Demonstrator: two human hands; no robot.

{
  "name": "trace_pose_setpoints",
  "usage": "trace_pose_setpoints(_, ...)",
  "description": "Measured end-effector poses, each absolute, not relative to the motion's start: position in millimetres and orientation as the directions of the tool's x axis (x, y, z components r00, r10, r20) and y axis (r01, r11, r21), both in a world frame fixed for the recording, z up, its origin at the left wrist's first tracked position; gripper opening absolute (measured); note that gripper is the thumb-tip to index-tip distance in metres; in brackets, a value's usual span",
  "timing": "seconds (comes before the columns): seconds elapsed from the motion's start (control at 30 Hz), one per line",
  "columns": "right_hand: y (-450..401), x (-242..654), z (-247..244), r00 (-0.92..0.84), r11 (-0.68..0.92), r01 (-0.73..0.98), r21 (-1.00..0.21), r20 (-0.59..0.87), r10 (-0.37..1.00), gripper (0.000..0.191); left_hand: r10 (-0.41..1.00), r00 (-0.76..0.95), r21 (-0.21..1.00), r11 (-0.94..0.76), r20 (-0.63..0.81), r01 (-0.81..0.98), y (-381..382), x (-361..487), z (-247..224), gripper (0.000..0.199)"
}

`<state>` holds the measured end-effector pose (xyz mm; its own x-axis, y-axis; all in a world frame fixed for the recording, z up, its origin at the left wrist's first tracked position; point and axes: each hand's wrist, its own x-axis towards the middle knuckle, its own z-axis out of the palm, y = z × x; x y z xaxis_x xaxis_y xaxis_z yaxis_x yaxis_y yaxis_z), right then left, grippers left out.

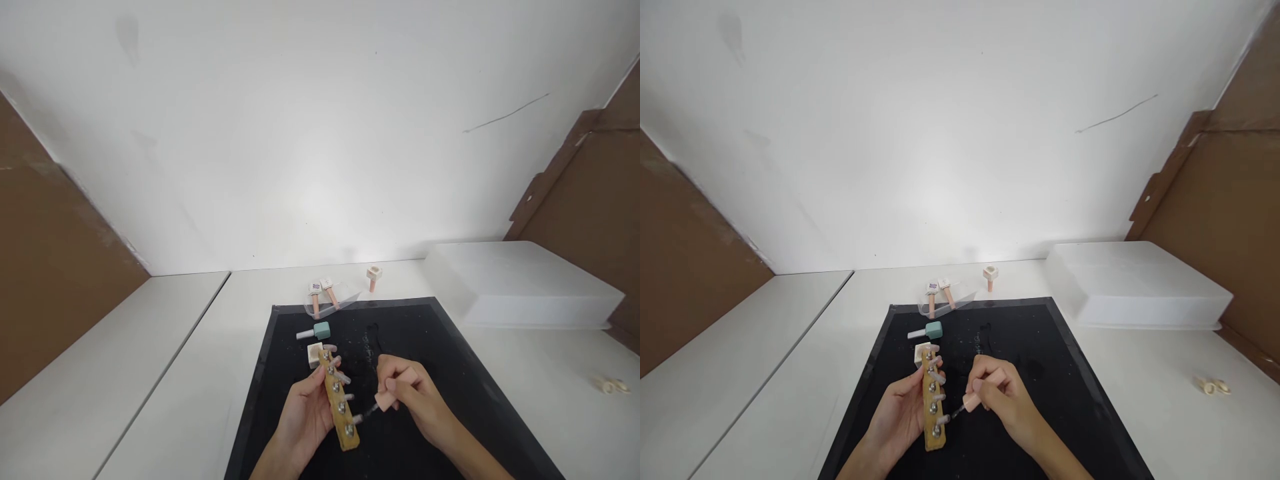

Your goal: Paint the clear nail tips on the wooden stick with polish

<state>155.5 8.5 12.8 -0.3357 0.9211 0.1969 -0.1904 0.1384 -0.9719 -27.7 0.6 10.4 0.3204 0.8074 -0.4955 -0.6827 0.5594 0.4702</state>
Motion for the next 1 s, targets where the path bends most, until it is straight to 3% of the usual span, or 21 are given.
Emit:
trace_pose_setpoints(0.3,4.2,154.1,26.2,-0.408,0.25,-0.153,-0.956,0.291,0.865,0.025,0.811,0.314,0.451,0.547,-0.493,-0.705,1.8,-26.1,15.5,0.02)
trace_pose_setpoints(0.8,6.3,153.1,22.0,-0.301,0.143,-0.131,-0.981,0.176,0.937,0.018,0.807,0.302,0.458,0.55,-0.508,-0.699,0.5,-25.5,12.8,0.021)
trace_pose_setpoints(1.0,7.8,155.8,12.7,-0.313,0.147,-0.223,-0.964,0.213,0.925,0.026,0.807,0.3,0.462,0.55,-0.508,-0.696,0.7,-26.8,10.5,0.022)
